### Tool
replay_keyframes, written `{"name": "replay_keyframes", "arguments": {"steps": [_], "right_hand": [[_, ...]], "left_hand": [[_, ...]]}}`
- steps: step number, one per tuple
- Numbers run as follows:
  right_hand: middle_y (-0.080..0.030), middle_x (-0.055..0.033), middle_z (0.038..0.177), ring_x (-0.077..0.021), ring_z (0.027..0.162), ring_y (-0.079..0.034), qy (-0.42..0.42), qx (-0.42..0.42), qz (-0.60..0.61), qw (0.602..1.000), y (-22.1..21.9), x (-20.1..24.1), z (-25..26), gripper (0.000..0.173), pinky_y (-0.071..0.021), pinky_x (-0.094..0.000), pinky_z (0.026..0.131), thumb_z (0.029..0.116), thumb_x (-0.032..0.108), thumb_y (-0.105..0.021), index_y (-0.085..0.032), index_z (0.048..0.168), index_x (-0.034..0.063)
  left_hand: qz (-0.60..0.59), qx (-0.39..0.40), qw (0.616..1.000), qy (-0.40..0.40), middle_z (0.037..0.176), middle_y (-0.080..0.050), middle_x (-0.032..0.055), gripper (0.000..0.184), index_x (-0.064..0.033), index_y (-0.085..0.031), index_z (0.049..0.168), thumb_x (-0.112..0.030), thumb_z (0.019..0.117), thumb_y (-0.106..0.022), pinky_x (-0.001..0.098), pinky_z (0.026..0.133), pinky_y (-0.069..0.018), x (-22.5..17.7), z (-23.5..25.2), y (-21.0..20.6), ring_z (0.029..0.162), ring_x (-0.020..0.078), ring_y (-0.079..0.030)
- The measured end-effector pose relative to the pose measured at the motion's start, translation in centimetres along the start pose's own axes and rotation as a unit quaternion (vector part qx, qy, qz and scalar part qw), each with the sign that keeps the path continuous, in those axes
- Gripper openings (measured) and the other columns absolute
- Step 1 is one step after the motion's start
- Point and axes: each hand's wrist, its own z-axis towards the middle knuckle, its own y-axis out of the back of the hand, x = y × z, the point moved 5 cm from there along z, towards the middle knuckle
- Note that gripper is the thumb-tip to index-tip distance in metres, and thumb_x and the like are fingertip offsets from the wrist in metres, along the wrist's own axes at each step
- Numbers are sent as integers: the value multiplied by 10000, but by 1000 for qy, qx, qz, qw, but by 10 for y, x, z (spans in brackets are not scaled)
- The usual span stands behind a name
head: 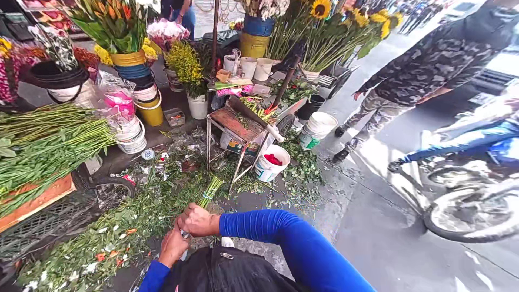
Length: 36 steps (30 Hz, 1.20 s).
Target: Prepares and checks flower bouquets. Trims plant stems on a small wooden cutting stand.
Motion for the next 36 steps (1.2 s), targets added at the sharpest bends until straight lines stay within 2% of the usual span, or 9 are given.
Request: {"name": "replay_keyframes", "arguments": {"steps": [9, 12, 15, 17, 20, 22, 26, 30, 36], "right_hand": [[-707, -150, 868, -336, 846, -689, 5, 100, 104, 989, 6, 6, 23, 137, -525, -544, 787, 972, 89, -607, -708, 945, 2], [-693, -171, 868, -350, 858, -680, 15, 122, 109, 986, 6, -16, 19, 128, -515, -550, 818, 974, 62, -599, -687, 945, -27], [-697, -190, 886, -368, 875, -678, 8, 131, 142, 981, 3, -47, 10, 128, -508, -560, 831, 969, 37, -596, -690, 938, -45], [-692, -211, 886, -381, 868, -682, -15, 118, 142, 983, 2, -75, 7, 145, -513, -563, 835, 976, 17, -565, -676, 946, -70], [-673, -261, 1049, -430, 1042, -663, -42, 23, 143, 989, 12, -121, -6, 192, -437, -621, 1037, 973, -44, -525, -632, 1123, -100], [-679, -188, 1168, -383, 1149, -653, 19, -121, 173, 977, 33, -154, -31, 247, -435, -610, 1089, 958, -18, -579, -650, 1191, 21], [-731, -120, 1018, -292, 1028, -695, 131, -280, 265, 914, 38, -221, -96, 210, -521, -429, 1000, 1025, 64, -521, -692, 1146, 58], [-708, -108, 839, -264, 822, -710, 11, -274, 278, 921, -25, -301, -151, 209, -582, -399, 819, 1034, 181, -553, -705, 1082, 46], [-709, -199, 1027, -375, 928, -716, -351, -170, 262, 883, -89, -439, -234, 289, -574, -539, 816, 982, 208, -625, -675, 1187, 11]], "left_hand": [[-252, 186, 940, -131, 1192, -710, 107, 804, -4, -569, 1346, -216, 666, -941, 393, 1032, -535, 6, 13, 22, 1122, 177, -677], [-401, 183, 888, -130, 1052, -744, 106, 701, 29, -595, 1242, -44, 618, -905, 371, 899, -608, -12, 25, 6, 959, 184, -729], [-362, 212, 902, -101, 856, -727, 27, 518, -34, -653, 1118, -37, 652, -881, 280, 625, -576, -37, 48, 3, 661, 100, -662], [-304, 214, 924, -86, 855, -680, 12, 486, -29, -631, 1155, -15, 725, -859, 251, 605, -523, -59, 67, 12, 638, 62, -590], [-234, 158, 949, -138, 996, -681, 47, 473, 17, -612, 1207, -36, 781, -810, 273, 799, -546, -102, 95, 35, 847, 54, -630], [-197, 114, 956, -183, 1102, -692, 123, 411, 73, -620, 1223, -78, 863, -747, 307, 939, -533, -127, 111, 47, 1010, 98, -650], [-27, 99, 992, -68, 974, -699, 223, 327, 62, -678, 1085, -196, 892, -735, 555, 867, -543, -163, 170, 59, 919, 319, -690], [49, 65, 996, -45, 1028, -716, 199, 297, -52, -729, 1135, -217, 890, -703, 597, 894, -526, -197, 220, 70, 980, 352, -688], [109, 81, 990, -26, 1024, -716, 205, 277, -51, -731, 1100, -266, 931, -684, 632, 893, -517, -238, 327, 75, 999, 384, -687]]}}
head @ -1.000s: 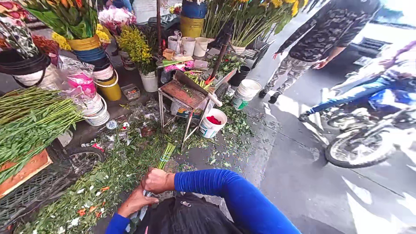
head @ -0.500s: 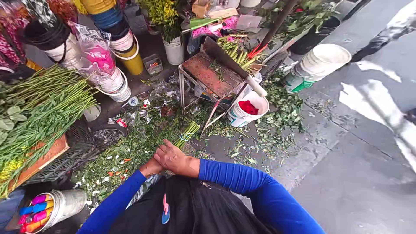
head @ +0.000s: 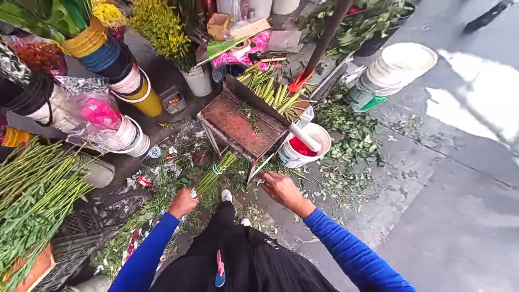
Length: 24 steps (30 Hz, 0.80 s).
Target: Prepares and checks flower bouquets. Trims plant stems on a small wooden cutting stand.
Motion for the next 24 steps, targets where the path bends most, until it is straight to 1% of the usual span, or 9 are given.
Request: {"name": "replay_keyframes", "arguments": {"steps": [3, 6, 8, 9, 11, 13, 15, 20, 24], "right_hand": [[-606, -255, 1327, -454, 1230, -581, -196, -32, -64, 978, 33, -71, 12, 503, -461, -627, 998, 906, 235, -726, -596, 1342, 19], [-489, -310, 1452, -524, 1351, -445, -356, -89, -104, 924, 71, -141, 19, 783, -371, -708, 1054, 789, 332, -853, -529, 1429, 19], [-486, -326, 1437, -523, 1330, -463, -448, -47, -65, 891, 78, -185, 19, 850, -387, -708, 1032, 779, 418, -862, -508, 1437, 12], [-528, -325, 1387, -510, 1291, -507, -477, -17, -27, 878, 74, -204, 20, 813, -406, -698, 1023, 796, 435, -851, -535, 1405, -2], [-657, -314, 1161, -479, 1117, -622, -505, 10, 34, 862, 60, -231, 22, 618, -445, -683, 960, 832, 428, -822, -661, 1199, -42], [-700, -265, 969, -428, 930, -680, -509, 30, 54, 858, 52, -243, 22, 518, -494, -653, 870, 860, 440, -788, -708, 1035, -41], [-700, -242, 881, -401, 831, -687, -484, 47, 56, 872, 69, -234, 24, 475, -510, -636, 819, 856, 406, -800, -711, 969, -46], [-625, -219, 702, -426, 679, -637, -313, 38, -101, 944, 243, -154, 106, 460, -472, -647, 622, 830, 417, -801, -680, 855, -27], [-557, -99, 585, -310, 563, -596, -192, 125, -208, 951, 325, -104, 211, 376, -453, -533, 516, 839, 373, -822, -626, 702, 82]], "left_hand": [[23, 33, 999, 25, 1082, -712, 214, 288, -63, -724, 1126, -281, 944, -676, 648, 916, -510, -8, 64, 4, 1051, 401, -680], [26, 49, 998, 10, 1085, -711, 213, 286, -64, -723, 1126, -273, 936, -679, 647, 913, -511, -27, 122, 17, 1049, 397, -680], [32, 60, 998, -3, 1088, -710, 220, 306, -50, -719, 1128, -288, 939, -678, 643, 918, -512, -49, 151, 29, 1059, 400, -679], [37, 67, 997, -8, 1095, -707, 227, 319, -39, -715, 1129, -296, 945, -674, 641, 924, -510, -61, 165, 34, 1066, 403, -677], [49, 78, 996, -14, 1114, -698, 243, 362, -6, -700, 1134, -314, 947, -673, 642, 932, -504, -84, 192, 44, 1081, 412, -672], [63, 94, 994, -7, 1128, -690, 255, 400, 21, -680, 1140, -324, 938, -680, 652, 931, -500, -102, 217, 50, 1092, 419, -667], [65, 111, 992, -5, 1126, -682, 264, 402, 42, -669, 1135, -301, 928, -694, 645, 928, -499, -115, 237, 55, 1084, 418, -664], [63, 118, 991, 22, 1122, -666, 285, 385, 85, -649, 1109, -231, 900, -719, 631, 901, -507, -143, 265, 64, 1046, 418, -665], [54, 109, 991, 60, 1164, -654, 294, 424, 97, -632, 1148, -214, 880, -741, 624, 931, -506, -147, 267, 73, 1091, 417, -656]]}}
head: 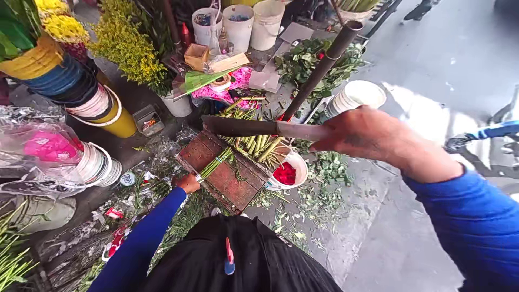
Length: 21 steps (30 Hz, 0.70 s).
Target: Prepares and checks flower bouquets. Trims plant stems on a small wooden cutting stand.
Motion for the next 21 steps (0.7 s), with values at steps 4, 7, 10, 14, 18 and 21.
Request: {"name": "replay_keyframes", "arguments": {"steps": [4, 7, 10, 14, 18, 21], "right_hand": [[-606, -90, 556, -255, 477, -620, -20, 104, -36, 994, 32, 17, 34, 361, -536, -478, 486, 879, 397, -801, -661, 727, 101], [-598, -70, 565, -238, 494, -613, 14, 102, -50, 993, 31, 20, 32, 360, -516, -459, 487, 893, 407, -782, -665, 732, 107], [-592, -65, 552, -234, 481, -608, 25, 94, -57, 994, 33, 17, 34, 381, -506, -454, 468, 889, 422, -783, -654, 706, 113], [-576, -58, 581, -262, 538, -608, 52, 50, -59, 996, 27, 9, 30, 356, -472, -482, 482, 865, 395, -805, -640, 700, 127], [-581, -136, 613, -374, 612, -637, -14, 33, -51, 998, -30, -24, 1, 391, -461, -553, 505, 833, 384, -828, -615, 731, 72], [-653, -290, 789, -526, 794, -658, -107, 45, 72, 991, -162, -73, -34, 367, -471, -697, 652, 866, 312, -782, -670, 882, -37]], "left_hand": [[-33, -7, 999, 26, 1151, -657, 286, 428, 87, -632, 1150, -206, 859, -744, 624, 919, -508, -5, -2, 6, 1079, 409, -658], [-61, 1, 998, 29, 1131, -656, 271, 406, 91, -633, 1146, -173, 860, -749, 593, 905, -510, -18, 0, 11, 1025, 383, -659], [-84, 0, 996, 42, 1106, -653, 252, 394, 90, -627, 1140, -134, 842, -757, 552, 875, -522, -24, 8, 13, 975, 347, -656], [-115, -2, 992, 53, 1039, -644, 200, 402, 72, -612, 1157, -109, 830, -758, 483, 791, -529, -23, 18, 14, 854, 273, -631], [-123, 4, 991, 55, 946, -628, 152, 361, 55, -619, 1122, -116, 836, -758, 430, 713, -522, -23, 22, 14, 750, 220, -594], [-129, 20, 989, 64, 852, -596, 91, 308, 22, -621, 1099, -102, 847, -748, 365, 644, -493, -20, 20, 13, 660, 163, -539]]}}
